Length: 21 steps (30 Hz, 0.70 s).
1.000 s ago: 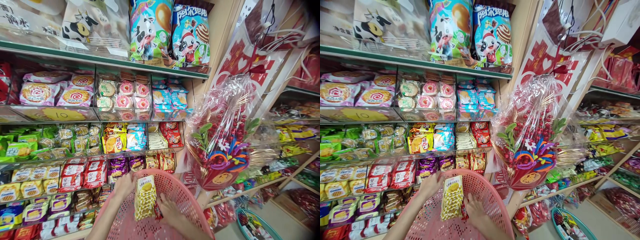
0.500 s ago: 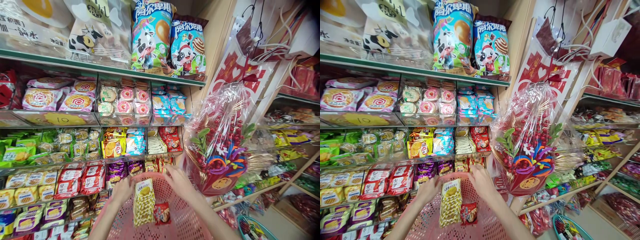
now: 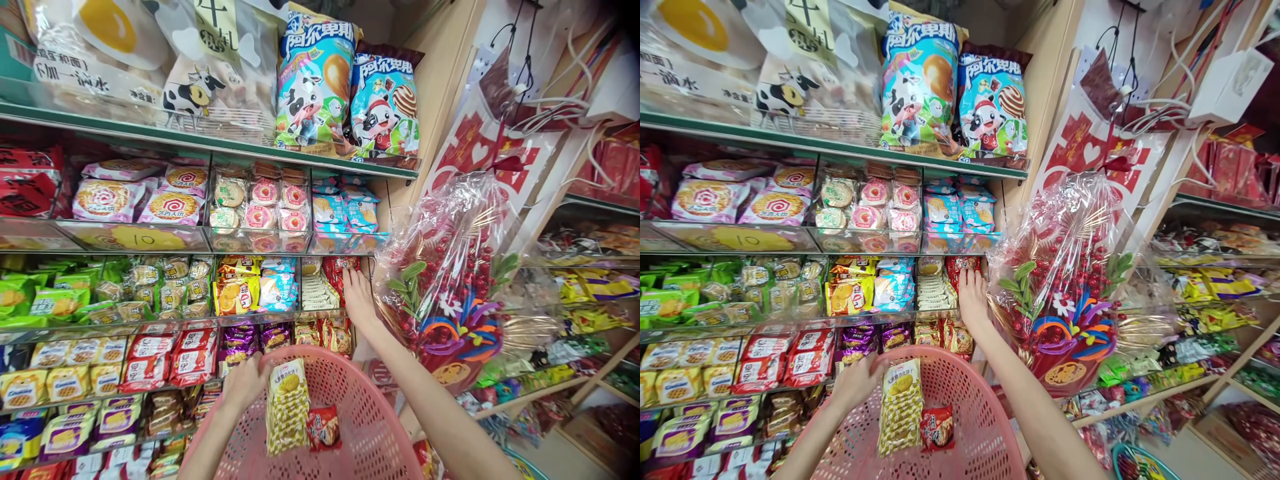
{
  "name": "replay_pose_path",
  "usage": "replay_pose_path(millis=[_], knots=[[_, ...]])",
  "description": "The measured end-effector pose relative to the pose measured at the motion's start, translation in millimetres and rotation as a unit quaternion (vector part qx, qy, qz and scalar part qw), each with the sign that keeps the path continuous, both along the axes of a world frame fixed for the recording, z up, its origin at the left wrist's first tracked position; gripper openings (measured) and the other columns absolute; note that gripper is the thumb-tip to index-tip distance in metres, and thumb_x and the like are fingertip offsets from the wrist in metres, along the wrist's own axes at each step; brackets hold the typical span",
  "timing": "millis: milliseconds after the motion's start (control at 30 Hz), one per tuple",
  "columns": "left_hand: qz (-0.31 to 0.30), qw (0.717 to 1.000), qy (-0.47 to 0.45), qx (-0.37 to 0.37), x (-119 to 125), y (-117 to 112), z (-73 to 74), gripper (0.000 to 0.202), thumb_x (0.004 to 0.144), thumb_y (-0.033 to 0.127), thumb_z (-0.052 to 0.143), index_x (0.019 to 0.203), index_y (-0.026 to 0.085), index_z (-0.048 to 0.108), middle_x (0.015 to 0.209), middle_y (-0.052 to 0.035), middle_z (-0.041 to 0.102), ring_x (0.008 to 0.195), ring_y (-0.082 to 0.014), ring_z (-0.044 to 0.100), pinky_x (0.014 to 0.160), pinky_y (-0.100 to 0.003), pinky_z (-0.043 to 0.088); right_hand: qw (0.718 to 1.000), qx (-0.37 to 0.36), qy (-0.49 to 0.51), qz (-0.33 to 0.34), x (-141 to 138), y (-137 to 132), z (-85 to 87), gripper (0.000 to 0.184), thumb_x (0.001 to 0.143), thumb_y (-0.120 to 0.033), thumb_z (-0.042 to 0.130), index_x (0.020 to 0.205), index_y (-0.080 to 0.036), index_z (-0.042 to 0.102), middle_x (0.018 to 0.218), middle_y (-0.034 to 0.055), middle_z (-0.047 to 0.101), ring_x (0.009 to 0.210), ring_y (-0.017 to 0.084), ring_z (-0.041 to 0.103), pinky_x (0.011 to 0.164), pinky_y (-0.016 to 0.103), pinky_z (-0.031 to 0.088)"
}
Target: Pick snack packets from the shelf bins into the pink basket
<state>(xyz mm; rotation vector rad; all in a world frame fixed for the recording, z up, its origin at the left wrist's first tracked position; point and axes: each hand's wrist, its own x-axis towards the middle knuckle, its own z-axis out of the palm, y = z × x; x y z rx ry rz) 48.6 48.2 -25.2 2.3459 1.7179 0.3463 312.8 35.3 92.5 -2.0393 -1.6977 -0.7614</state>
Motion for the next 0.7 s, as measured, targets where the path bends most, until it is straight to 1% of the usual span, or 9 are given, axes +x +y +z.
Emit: replay_pose_path(millis=[100,233,400,533,700], knots=[[-0.004,1.000,-0.004,0.002,0.6,-0.7,1.5,0.047,0.084,0.049,0.026,0.100,0.018,0.058,0.091,-0.0175,0.070,0.089,-0.0340,0.064,0.071,-0.041,0.045,1.000,-0.020,-0.004,-0.023,3.1,0.9,-2.5,0.059,0.078,0.005,0.028,0.136,-0.006,0.028,0.134,0.0209,0.038,0.129,0.030,0.027,0.102,0.046,0.027],[-0.005,1.000,-0.007,-0.002,3.1,-0.4,0.9,0.049,0.084,0.052,0.026,0.101,0.018,0.057,0.092,-0.0178,0.069,0.089,-0.0356,0.064,0.071,-0.042,0.045,0.998,-0.048,-0.008,-0.036,5.7,0.9,-6.2,0.065,0.073,0.007,0.035,0.136,-0.008,0.028,0.131,0.0213,0.042,0.129,0.030,0.029,0.101,0.044,0.031],[-0.010,1.000,-0.007,0.001,4.0,0.3,-1.2,0.052,0.083,0.054,0.025,0.103,0.018,0.057,0.092,-0.0178,0.070,0.089,-0.0358,0.064,0.070,-0.042,0.045,0.997,-0.049,-0.025,-0.047,4.8,-1.0,-5.9,0.062,0.074,0.008,0.029,0.134,-0.009,0.033,0.128,0.0206,0.044,0.128,0.031,0.030,0.100,0.046,0.032],[-0.011,1.000,-0.005,-0.003,2.5,0.9,-0.5,0.053,0.083,0.056,0.025,0.103,0.018,0.057,0.092,-0.0177,0.070,0.089,-0.0353,0.064,0.071,-0.042,0.045,0.997,-0.038,-0.029,-0.057,2.1,-2.7,-6.1,0.062,0.073,0.009,0.028,0.132,-0.008,0.035,0.127,0.0201,0.044,0.129,0.031,0.029,0.099,0.044,0.034],[-0.006,1.000,0.000,-0.010,1.3,2.4,1.9,0.053,0.083,0.056,0.026,0.103,0.018,0.057,0.094,-0.0180,0.069,0.090,-0.0354,0.063,0.071,-0.042,0.045,0.997,-0.015,-0.033,-0.064,-0.2,-5.4,-7.2,0.055,0.080,0.005,0.023,0.132,-0.007,0.035,0.125,0.0215,0.044,0.128,0.031,0.028,0.097,0.045,0.036]])
